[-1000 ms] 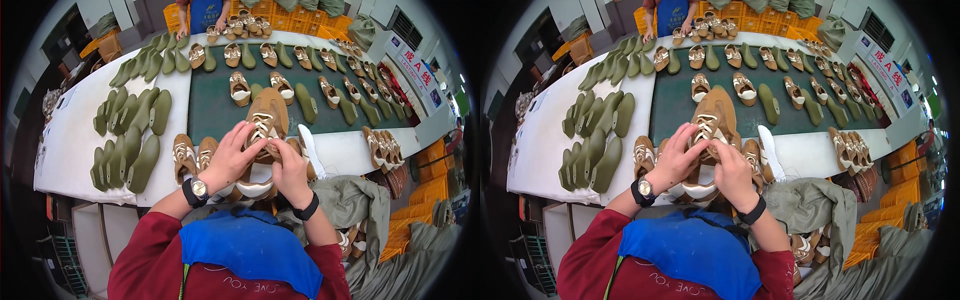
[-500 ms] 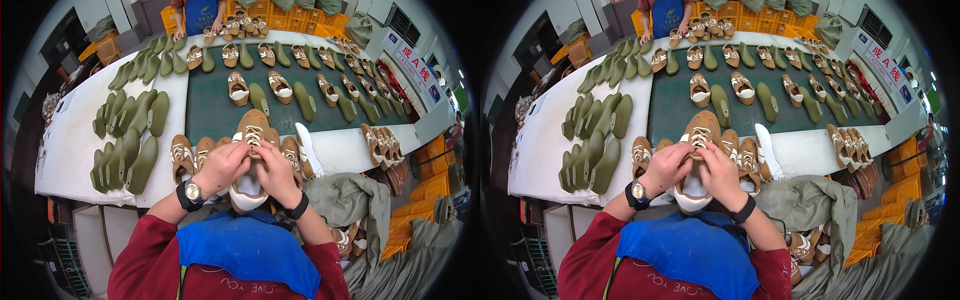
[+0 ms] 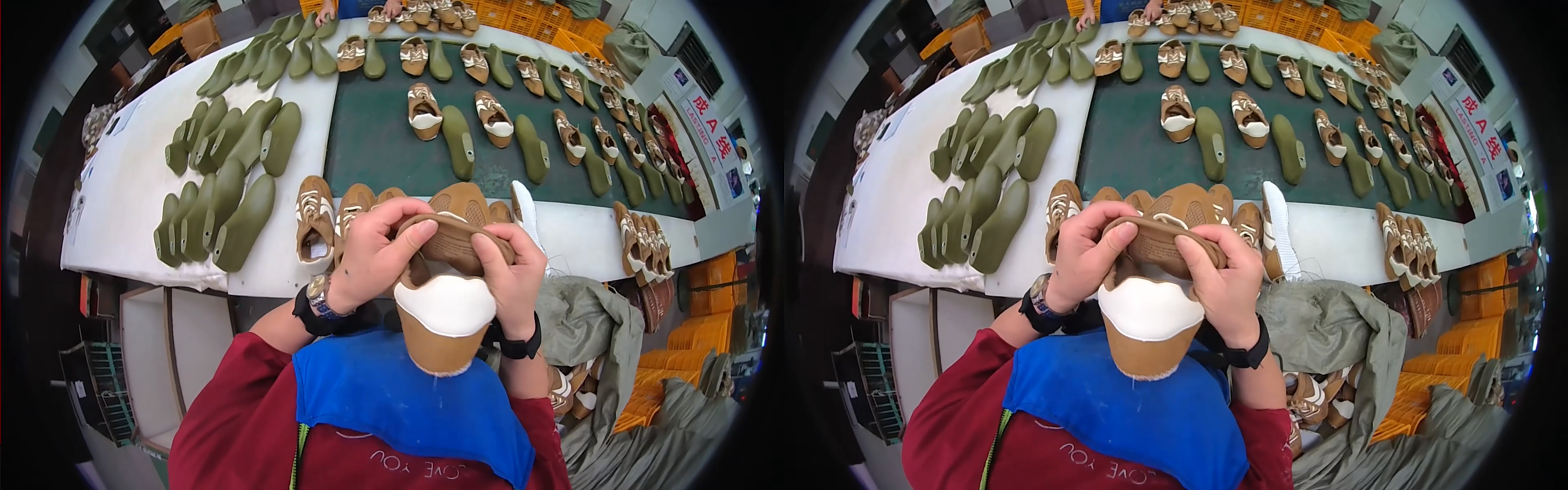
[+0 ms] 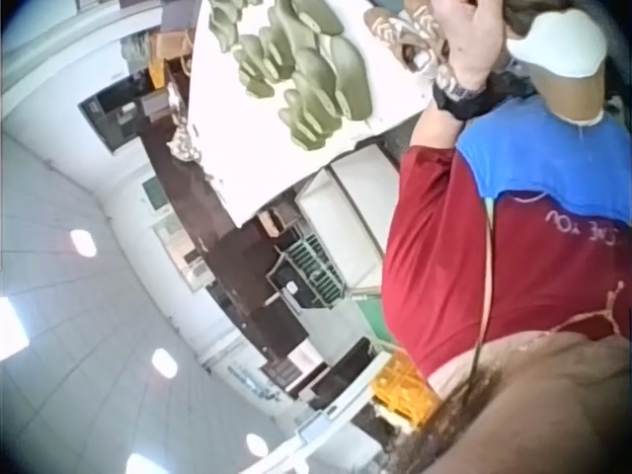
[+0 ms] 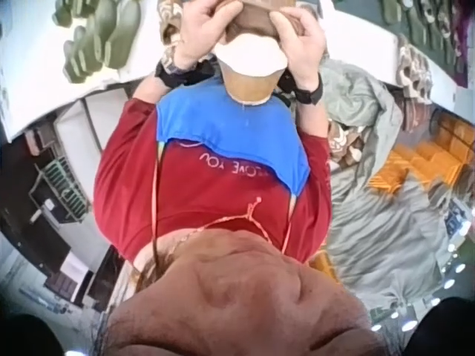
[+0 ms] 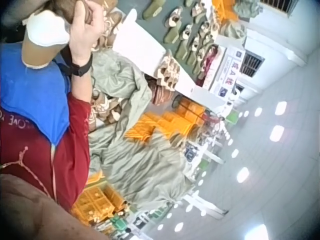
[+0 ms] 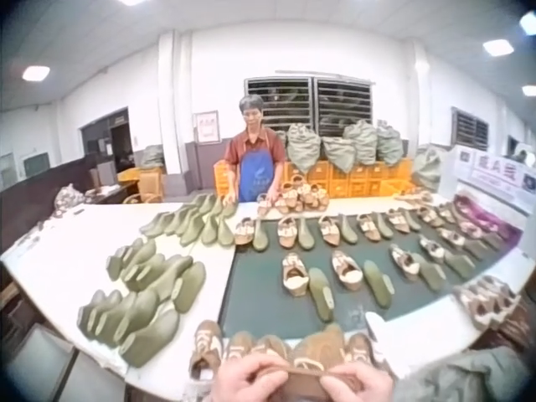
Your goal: Organizing finished shoes and shoe lasts on a conveyor belt in a factory.
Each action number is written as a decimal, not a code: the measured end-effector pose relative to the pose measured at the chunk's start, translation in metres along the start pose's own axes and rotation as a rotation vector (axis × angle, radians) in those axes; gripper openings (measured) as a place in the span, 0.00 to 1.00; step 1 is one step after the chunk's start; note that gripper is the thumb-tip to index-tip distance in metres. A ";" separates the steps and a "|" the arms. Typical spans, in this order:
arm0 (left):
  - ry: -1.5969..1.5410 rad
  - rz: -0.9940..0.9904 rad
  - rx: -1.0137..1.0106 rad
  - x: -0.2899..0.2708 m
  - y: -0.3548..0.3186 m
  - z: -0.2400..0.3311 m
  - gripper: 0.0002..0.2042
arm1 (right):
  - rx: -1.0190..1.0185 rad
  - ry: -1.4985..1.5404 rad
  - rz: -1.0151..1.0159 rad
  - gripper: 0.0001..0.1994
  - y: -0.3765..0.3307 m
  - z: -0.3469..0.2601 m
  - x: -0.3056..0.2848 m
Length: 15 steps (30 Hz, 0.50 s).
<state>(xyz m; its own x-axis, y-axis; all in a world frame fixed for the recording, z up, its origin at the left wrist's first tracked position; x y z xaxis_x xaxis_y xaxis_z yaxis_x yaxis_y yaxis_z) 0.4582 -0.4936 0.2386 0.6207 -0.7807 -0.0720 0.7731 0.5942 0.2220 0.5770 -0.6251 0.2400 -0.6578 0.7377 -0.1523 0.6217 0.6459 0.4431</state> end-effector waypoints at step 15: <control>-0.441 -0.153 -0.126 0.001 -0.025 0.021 0.16 | 0.059 0.225 0.066 0.08 -0.017 -0.016 0.004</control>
Point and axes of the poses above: each hand's wrist, its own y-axis towards the middle knuckle, its own x-axis out of the palm, z = x × y, the point moved 3 cm from there along y, towards the middle knuckle, and after that the axes turned 5 degrees about -x, right-handed, at the moved point
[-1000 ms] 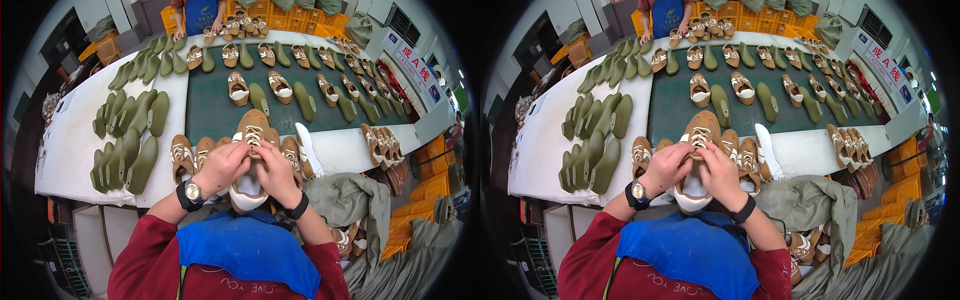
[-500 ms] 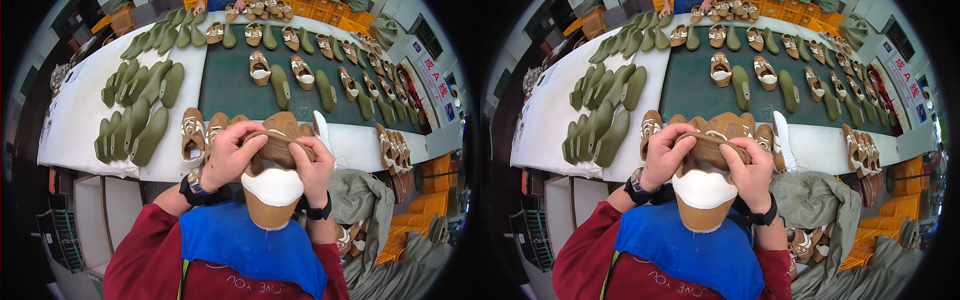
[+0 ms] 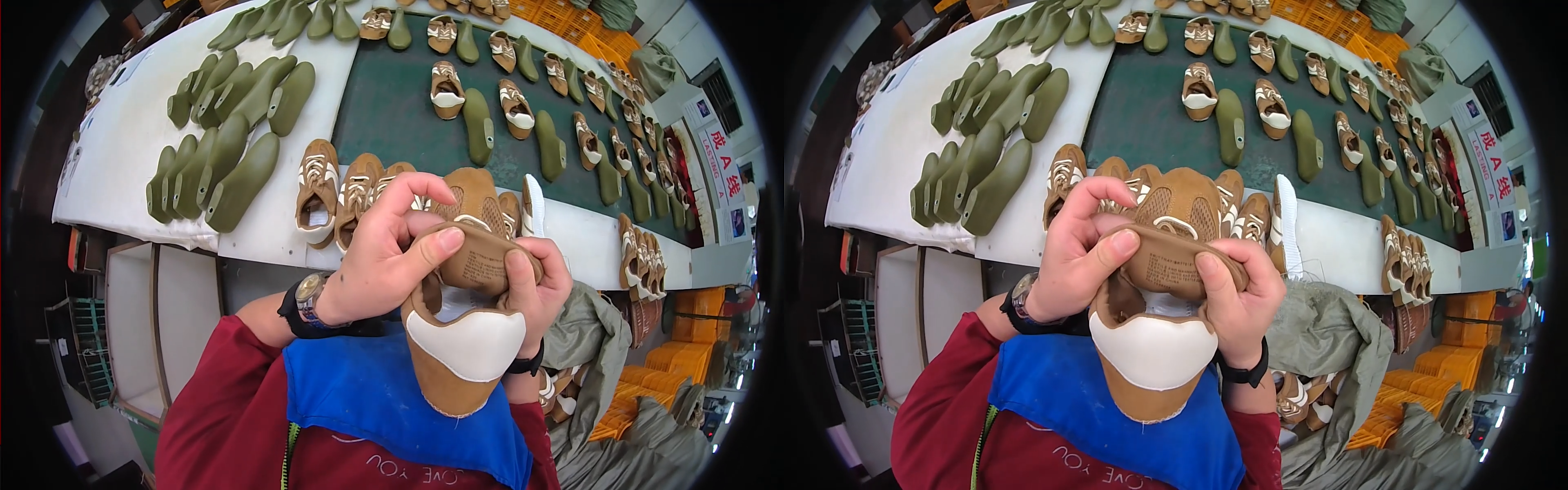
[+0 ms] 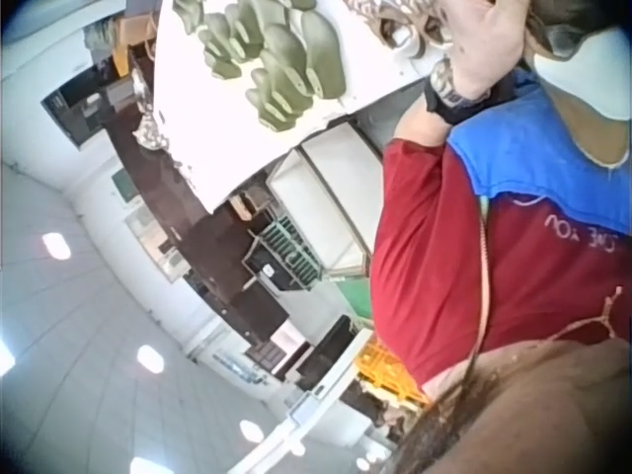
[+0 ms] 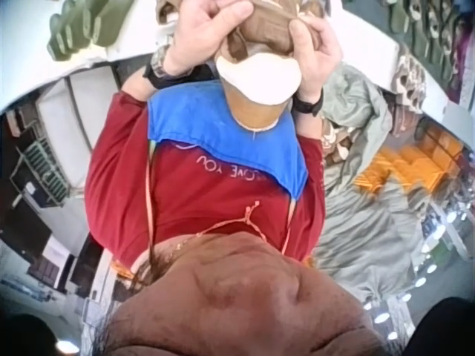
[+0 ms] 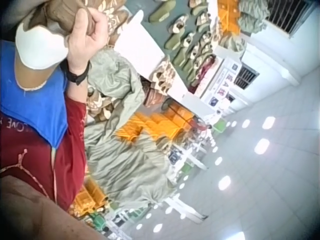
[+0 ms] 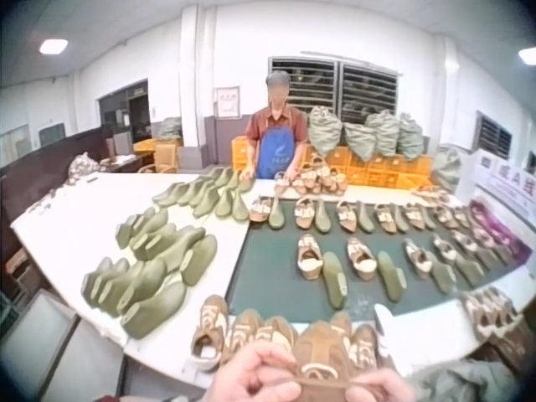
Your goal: Organizing finished shoes and shoe lasts on a conveyor belt in a factory.
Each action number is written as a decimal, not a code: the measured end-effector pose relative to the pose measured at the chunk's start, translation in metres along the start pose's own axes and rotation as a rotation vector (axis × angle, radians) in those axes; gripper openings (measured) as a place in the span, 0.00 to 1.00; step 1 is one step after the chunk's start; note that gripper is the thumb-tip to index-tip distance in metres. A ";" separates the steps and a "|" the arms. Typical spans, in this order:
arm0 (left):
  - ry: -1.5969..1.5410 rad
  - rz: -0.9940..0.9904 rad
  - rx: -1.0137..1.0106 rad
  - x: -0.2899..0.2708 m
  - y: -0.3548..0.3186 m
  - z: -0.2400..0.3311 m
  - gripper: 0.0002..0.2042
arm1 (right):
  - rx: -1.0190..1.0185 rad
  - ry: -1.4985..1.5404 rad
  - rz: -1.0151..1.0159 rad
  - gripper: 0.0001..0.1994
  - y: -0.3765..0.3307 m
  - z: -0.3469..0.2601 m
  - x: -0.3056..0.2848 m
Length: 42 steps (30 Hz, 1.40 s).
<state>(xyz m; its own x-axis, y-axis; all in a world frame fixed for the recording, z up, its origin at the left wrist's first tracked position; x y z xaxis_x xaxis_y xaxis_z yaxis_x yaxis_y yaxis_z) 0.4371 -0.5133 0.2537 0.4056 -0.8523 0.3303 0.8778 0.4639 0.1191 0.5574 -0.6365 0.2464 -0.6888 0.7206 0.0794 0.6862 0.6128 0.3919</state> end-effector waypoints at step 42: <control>-0.248 0.074 -0.346 -0.042 0.053 -0.073 0.21 | -0.333 -0.527 -0.050 0.20 0.032 0.032 -0.004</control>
Point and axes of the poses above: each hand's wrist, its own y-axis towards the middle knuckle, its own x-axis out of the palm, z = x × y, the point moved 3 cm from there along y, towards the middle knuckle, and after that the axes turned 5 degrees about -x, right-handed, at the moved point
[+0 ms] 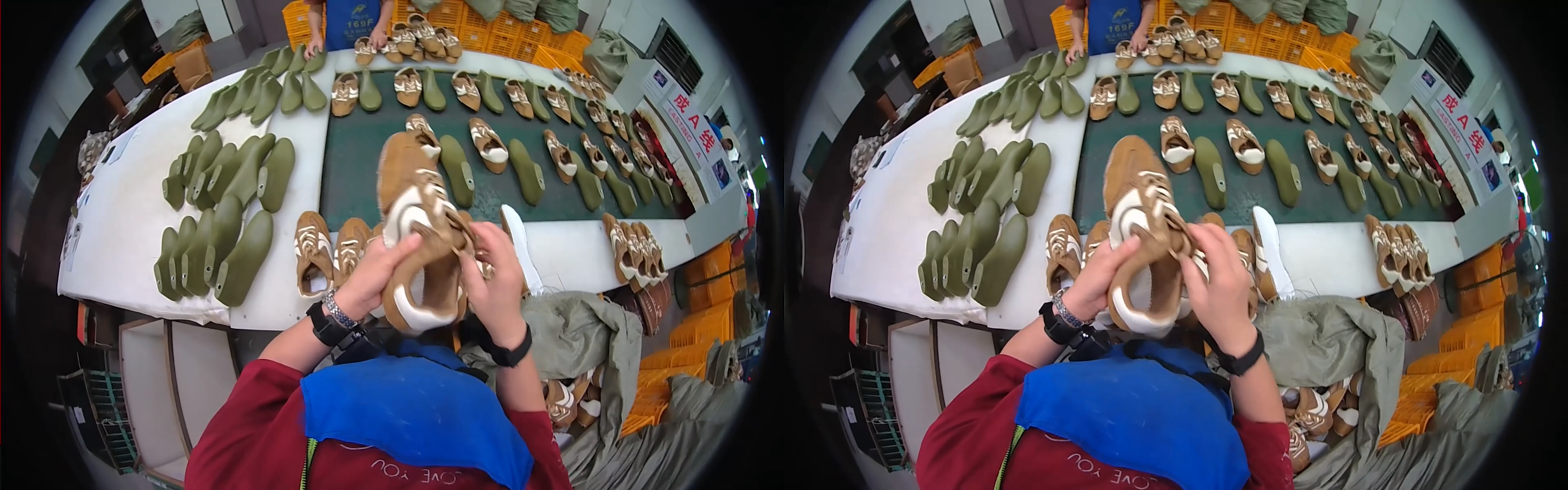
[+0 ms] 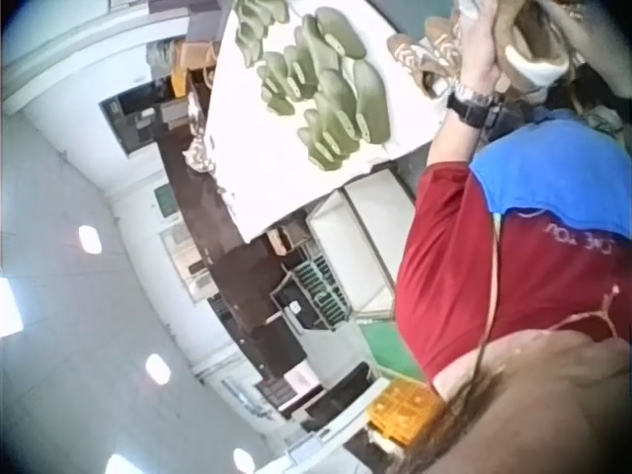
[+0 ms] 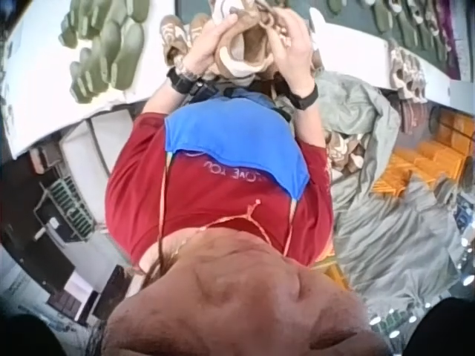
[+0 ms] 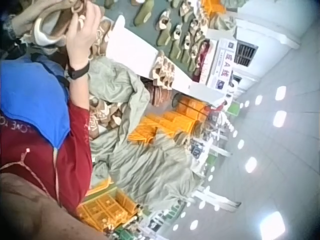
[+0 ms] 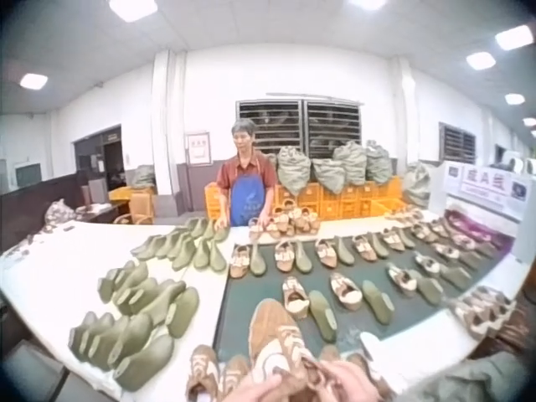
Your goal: Organizing finished shoes and shoe lasts on a conveyor belt in a factory.
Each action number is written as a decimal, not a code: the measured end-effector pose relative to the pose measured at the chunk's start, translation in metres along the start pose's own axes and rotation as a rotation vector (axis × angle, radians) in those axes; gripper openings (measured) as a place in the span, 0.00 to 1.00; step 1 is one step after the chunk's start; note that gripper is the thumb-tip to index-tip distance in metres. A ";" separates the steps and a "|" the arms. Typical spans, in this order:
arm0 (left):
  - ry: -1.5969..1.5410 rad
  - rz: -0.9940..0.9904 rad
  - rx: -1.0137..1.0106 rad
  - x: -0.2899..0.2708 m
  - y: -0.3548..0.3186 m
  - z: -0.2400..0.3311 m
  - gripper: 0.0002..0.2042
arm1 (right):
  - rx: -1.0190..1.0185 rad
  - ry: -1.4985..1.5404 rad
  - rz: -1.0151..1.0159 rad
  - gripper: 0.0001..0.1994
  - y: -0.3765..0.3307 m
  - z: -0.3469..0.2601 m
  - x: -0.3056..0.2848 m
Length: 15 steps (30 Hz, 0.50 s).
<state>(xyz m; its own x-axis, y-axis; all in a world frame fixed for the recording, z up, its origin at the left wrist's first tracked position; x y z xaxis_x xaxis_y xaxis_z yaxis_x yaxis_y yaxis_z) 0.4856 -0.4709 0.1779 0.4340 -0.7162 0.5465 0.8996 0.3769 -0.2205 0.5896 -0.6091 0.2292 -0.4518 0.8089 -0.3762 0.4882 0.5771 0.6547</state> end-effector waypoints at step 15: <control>0.257 0.205 -0.085 -0.115 -0.020 0.024 0.24 | 0.105 -0.064 -0.698 0.21 0.044 -0.001 0.040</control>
Point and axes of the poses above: each hand's wrist, its own y-axis towards the middle knuckle, its own x-axis out of the palm, z = x × y, the point moved 3 cm from there along y, towards the middle knuckle, and after that the axes turned 5 degrees about -x, right-handed, at the moved point
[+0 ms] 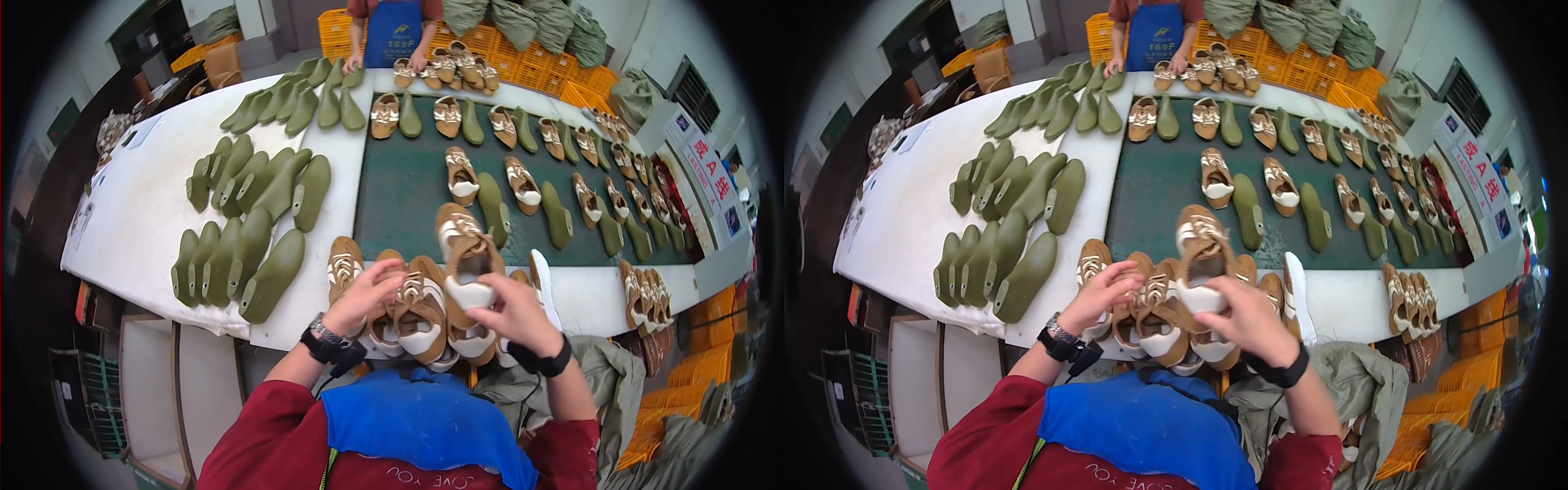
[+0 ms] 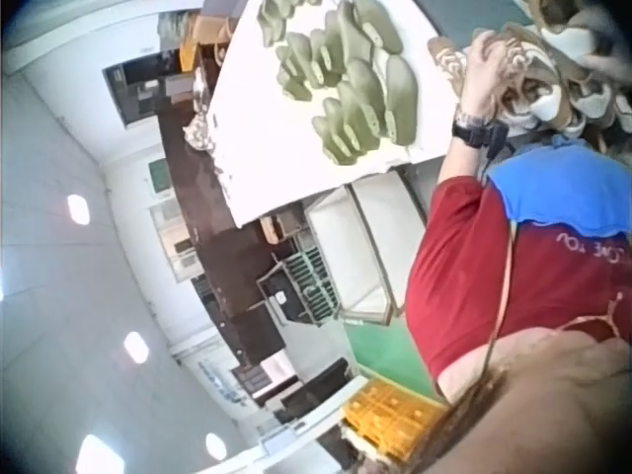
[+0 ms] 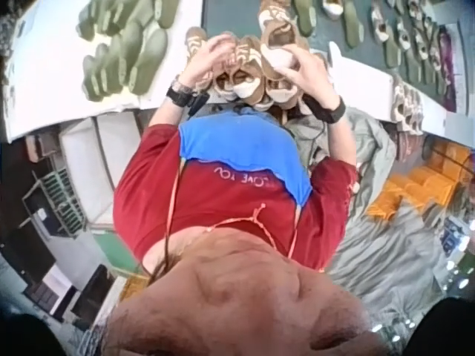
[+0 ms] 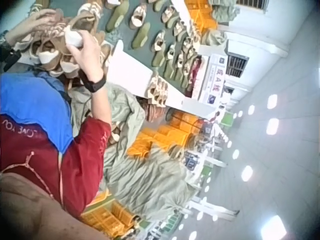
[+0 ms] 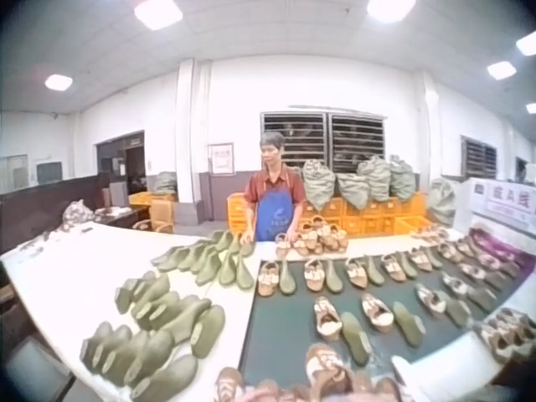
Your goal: Organizing finished shoes and shoe lasts on a conveyor belt in a factory.
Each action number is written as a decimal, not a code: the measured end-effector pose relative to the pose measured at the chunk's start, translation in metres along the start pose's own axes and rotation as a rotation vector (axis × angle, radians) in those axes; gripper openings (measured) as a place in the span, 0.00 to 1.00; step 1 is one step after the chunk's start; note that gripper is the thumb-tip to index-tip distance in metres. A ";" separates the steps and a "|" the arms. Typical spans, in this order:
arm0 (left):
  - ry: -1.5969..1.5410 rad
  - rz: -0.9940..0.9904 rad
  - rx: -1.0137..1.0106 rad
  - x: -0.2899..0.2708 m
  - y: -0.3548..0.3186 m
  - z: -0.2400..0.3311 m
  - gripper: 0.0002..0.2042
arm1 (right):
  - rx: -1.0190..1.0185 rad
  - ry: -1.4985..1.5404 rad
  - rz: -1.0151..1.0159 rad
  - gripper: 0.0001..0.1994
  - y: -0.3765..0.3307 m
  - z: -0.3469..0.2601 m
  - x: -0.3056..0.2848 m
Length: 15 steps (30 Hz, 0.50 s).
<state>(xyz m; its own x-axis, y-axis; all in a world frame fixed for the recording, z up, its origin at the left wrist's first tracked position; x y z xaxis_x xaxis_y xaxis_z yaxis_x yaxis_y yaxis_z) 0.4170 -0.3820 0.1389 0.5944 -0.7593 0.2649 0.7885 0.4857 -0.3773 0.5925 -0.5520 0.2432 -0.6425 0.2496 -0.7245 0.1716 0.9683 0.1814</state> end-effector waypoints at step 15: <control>0.054 0.570 0.086 -0.193 -0.089 -0.085 0.15 | 0.172 -0.160 -0.243 0.20 0.294 0.146 0.174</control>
<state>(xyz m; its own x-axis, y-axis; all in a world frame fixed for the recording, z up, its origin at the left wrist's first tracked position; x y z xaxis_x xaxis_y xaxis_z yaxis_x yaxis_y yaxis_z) 0.2186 -0.3161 0.0462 0.9220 -0.3872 -0.0058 0.3573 0.8565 -0.3726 0.6403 -0.2250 0.0730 -0.5573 -0.0059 -0.8303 0.1601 0.9805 -0.1144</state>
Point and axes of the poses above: each hand's wrist, its own y-axis towards the middle knuckle, its own x-axis out of the palm, z = x × y, the point moved 3 cm from there along y, towards the middle knuckle, and after that the axes turned 5 degrees about -x, right-handed, at the moved point
